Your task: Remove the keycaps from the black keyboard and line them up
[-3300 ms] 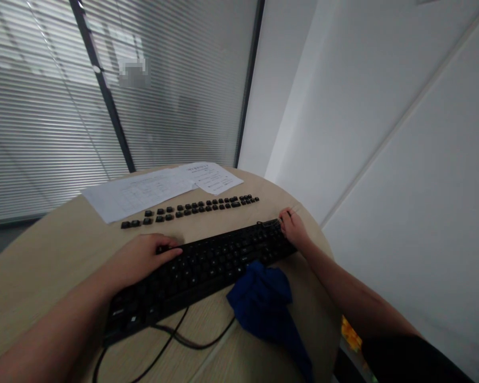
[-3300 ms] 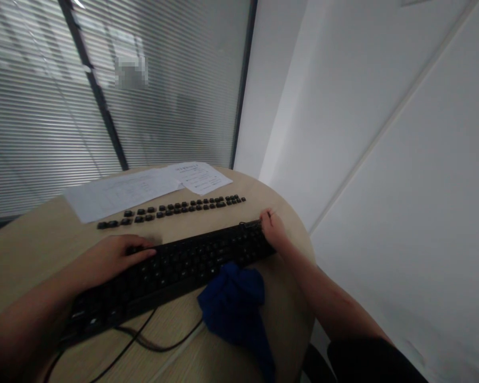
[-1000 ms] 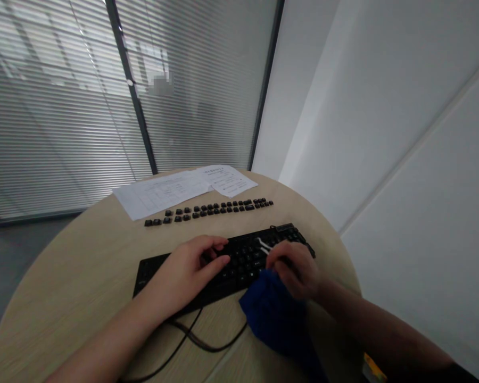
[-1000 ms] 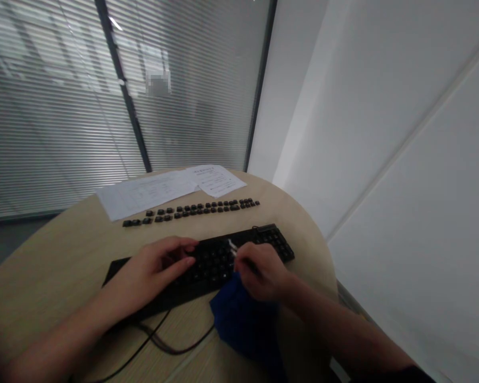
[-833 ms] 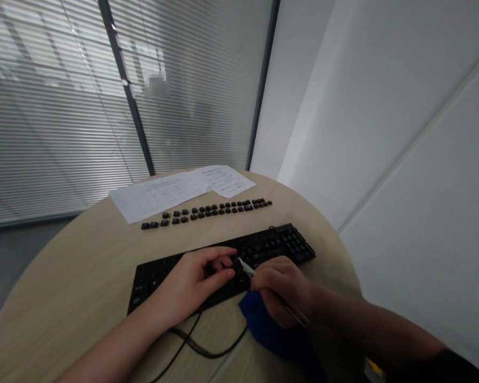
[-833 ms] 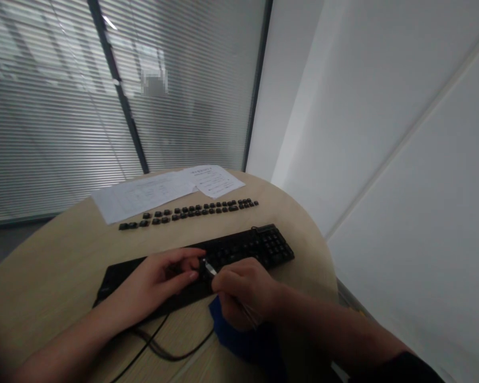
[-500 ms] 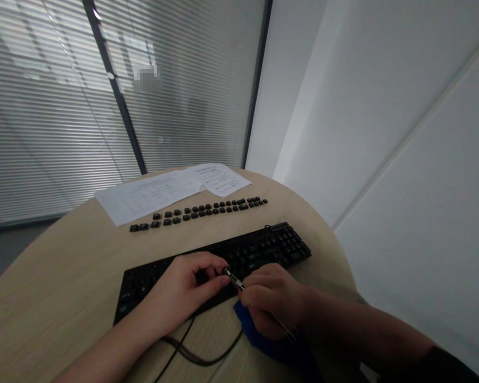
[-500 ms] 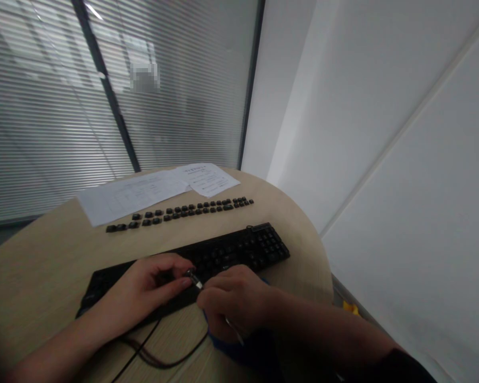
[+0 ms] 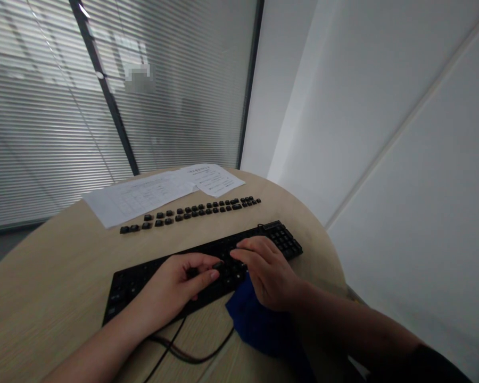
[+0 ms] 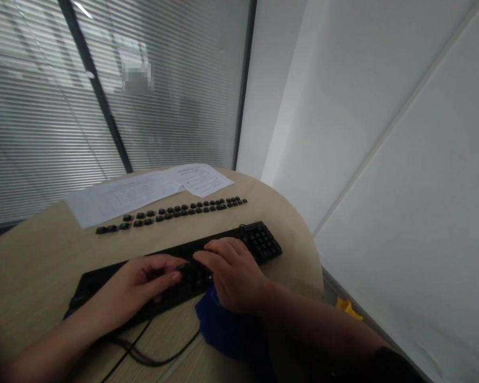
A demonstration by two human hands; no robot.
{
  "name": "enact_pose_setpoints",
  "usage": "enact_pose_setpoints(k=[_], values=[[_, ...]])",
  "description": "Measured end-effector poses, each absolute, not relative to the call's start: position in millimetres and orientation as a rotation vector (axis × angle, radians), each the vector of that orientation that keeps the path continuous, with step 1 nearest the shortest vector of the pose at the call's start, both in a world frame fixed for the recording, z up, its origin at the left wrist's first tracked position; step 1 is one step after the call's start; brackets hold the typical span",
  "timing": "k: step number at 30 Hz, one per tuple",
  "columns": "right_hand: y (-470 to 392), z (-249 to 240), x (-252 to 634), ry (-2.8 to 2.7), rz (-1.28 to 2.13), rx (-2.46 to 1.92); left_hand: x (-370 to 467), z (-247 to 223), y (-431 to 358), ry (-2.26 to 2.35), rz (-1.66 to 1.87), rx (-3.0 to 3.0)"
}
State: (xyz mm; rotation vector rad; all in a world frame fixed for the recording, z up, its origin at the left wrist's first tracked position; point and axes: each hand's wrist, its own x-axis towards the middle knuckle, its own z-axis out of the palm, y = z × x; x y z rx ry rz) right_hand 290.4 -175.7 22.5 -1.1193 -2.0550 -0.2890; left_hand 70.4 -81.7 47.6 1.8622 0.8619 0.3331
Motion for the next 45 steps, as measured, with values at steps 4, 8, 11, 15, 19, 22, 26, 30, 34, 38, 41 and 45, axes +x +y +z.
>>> enact_pose_setpoints(k=[4, 8, 11, 15, 19, 22, 26, 30, 34, 38, 41, 45], values=[[-172, 15, 290, -2.131, -0.250, -1.041, 73, 44, -86, 0.772, 0.300, 1.859], [-169, 8, 287, -2.090, -0.281, -1.031, 75, 43, -89, 0.694, 0.313, 1.861], [-171, 6, 282, -2.090, -0.262, -1.002, 77, 41, -92, 0.673, 0.297, 1.892], [-172, 11, 292, -2.123, -0.215, -0.976, 73, 42, -93, 0.676, 0.323, 2.030], [-134, 26, 360, -1.978, -0.146, -1.337, 53, 52, -73, 0.864, 0.580, 2.209], [-80, 30, 433, -1.717, 0.072, -1.773, 32, 58, -45, 1.088, 0.727, 2.227], [-16, 17, 498, -1.597, 0.277, -1.930, 8, 56, -10, 1.319, 0.818, 2.159], [21, -1, 515, -1.625, 0.382, -1.934, -1, 48, 7, 1.412, 0.847, 2.112], [42, -10, 517, -1.674, 0.457, -1.942, -1, 45, 12, 1.426, 0.718, 2.108], [49, -14, 524, -1.723, 0.498, -1.944, -1, 45, 14, 1.443, 0.690, 2.115], [48, -15, 530, -1.740, 0.499, -1.947, -2, 45, 16, 1.443, 0.673, 2.136], [47, -17, 533, -1.736, 0.484, -1.940, -2, 38, 18, 1.380, 0.629, 2.158]])
